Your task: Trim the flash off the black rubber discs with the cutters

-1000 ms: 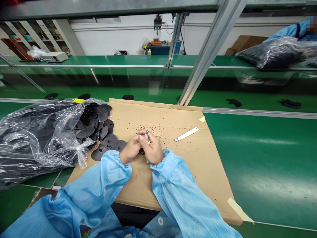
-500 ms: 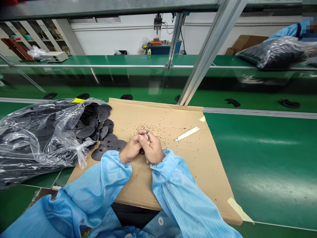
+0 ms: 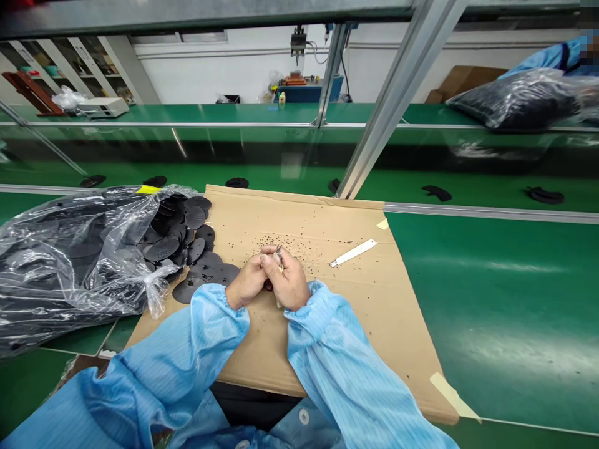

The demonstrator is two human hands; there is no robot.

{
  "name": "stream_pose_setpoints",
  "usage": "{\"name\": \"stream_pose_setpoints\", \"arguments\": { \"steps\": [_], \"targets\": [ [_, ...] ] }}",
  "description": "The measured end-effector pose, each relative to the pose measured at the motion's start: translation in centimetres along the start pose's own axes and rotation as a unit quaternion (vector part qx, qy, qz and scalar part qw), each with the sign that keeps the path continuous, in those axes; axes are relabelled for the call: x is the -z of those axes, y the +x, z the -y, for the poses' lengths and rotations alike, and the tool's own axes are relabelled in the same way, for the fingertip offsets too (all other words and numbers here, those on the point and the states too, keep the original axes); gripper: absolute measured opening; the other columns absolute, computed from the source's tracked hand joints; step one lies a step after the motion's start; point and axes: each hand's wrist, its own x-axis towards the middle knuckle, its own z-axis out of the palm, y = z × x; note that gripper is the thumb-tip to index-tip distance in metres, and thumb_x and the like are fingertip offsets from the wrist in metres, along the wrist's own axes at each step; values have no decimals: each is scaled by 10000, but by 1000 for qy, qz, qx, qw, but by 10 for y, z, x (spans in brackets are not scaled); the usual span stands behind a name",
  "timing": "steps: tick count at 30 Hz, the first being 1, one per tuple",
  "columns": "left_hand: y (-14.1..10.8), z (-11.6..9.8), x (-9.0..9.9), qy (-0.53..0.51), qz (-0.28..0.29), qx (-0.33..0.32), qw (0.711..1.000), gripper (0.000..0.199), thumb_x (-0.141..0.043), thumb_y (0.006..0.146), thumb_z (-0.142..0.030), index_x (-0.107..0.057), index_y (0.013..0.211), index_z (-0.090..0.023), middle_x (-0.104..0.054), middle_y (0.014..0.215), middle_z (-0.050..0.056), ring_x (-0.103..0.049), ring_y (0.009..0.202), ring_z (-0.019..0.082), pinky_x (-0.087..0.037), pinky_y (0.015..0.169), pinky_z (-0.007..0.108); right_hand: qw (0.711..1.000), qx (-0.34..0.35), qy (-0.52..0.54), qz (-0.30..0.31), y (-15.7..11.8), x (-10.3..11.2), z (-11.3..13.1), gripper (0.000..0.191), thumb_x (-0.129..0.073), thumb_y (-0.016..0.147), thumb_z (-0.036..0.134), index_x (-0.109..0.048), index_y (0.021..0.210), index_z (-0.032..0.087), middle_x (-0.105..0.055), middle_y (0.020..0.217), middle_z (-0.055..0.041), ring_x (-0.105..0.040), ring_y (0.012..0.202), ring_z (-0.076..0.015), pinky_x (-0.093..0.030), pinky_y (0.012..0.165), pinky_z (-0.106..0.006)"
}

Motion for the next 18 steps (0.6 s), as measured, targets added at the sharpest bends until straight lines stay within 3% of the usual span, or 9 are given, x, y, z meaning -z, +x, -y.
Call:
{"name": "stream_pose_setpoints", "arguments": {
  "steps": [18],
  "targets": [
    [0,1,-1,-9,8,2,1000,492,-608,751,-622,-464,647,-164,-436,522,-31,-413,461,79,-356,440,220,1000,-8,2,5,0,1,0,420,-505,900,535,-623,1062,166,-665,809,-42,-630,725,-169,-520,663,-288]
  ]
}}
